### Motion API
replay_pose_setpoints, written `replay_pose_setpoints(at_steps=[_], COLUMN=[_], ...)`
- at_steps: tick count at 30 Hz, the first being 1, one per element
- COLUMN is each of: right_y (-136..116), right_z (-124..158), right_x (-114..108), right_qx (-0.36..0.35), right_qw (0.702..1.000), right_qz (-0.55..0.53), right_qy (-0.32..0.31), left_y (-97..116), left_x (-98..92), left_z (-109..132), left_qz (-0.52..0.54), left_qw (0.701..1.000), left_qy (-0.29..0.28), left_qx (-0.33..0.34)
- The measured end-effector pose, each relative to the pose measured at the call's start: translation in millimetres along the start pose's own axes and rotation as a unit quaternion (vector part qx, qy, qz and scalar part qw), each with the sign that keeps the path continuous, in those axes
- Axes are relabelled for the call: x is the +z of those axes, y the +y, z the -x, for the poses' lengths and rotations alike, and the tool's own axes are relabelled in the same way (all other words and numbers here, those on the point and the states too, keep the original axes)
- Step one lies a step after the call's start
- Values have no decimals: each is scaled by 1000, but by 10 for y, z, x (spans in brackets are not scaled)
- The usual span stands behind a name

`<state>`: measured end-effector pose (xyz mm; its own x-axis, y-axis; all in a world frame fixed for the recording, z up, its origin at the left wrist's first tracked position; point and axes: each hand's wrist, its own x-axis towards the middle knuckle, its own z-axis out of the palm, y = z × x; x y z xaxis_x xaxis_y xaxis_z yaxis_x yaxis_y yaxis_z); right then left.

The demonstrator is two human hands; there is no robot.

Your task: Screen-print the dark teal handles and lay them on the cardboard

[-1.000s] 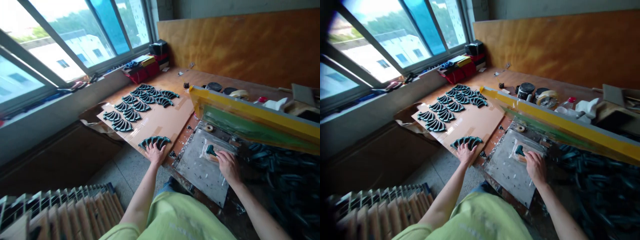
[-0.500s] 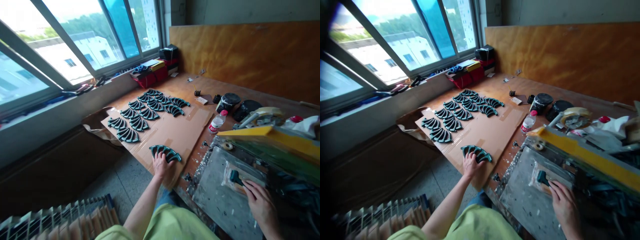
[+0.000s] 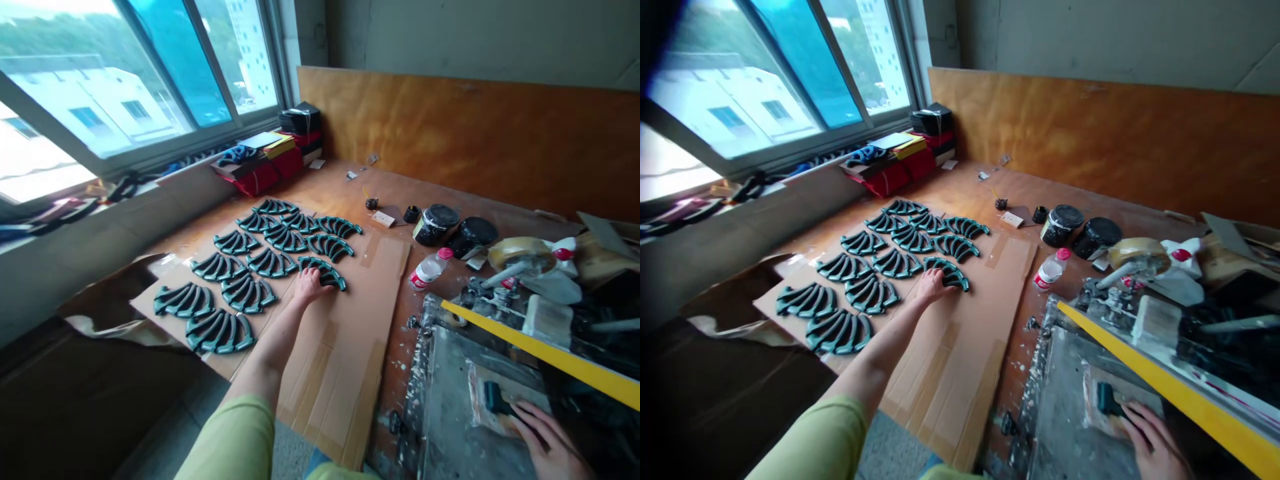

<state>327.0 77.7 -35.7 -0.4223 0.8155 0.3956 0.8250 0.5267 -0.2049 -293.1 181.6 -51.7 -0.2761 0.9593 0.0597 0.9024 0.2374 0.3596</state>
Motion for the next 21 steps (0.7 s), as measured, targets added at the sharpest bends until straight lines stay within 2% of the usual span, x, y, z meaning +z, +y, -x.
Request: replay_pose_setpoints(at_steps=[2,5,9,12,15,18,20,21], right_y=[-54,-164,-343,-478,-559,-566,-548,-534], right_z=[-30,-84,-132,-203,-331,-427,-427,-409], right_x=[-11,-30,-84,-153,-198,-187,-170,-171], right_qx=[17,50,94,108,72,-17,-67,-87], right_qw=[1000,999,995,994,996,993,987,984], right_qz=[-1,-4,10,19,17,-9,-33,-45], right_qy=[8,21,22,-9,-50,-117,-144,-147], left_y=[-27,55,306,575,990,1619,2137,2408], left_x=[53,146,223,242,200,-10,-273,-430], left_z=[-31,-24,69,215,425,700,900,998], left_qz=[-7,-11,11,130,247,303,399,465], left_qw=[999,995,988,978,961,950,916,885], left_qy=[12,33,58,91,82,48,31,25], left_qx=[-45,-96,-140,-136,-91,-56,-36,-23])
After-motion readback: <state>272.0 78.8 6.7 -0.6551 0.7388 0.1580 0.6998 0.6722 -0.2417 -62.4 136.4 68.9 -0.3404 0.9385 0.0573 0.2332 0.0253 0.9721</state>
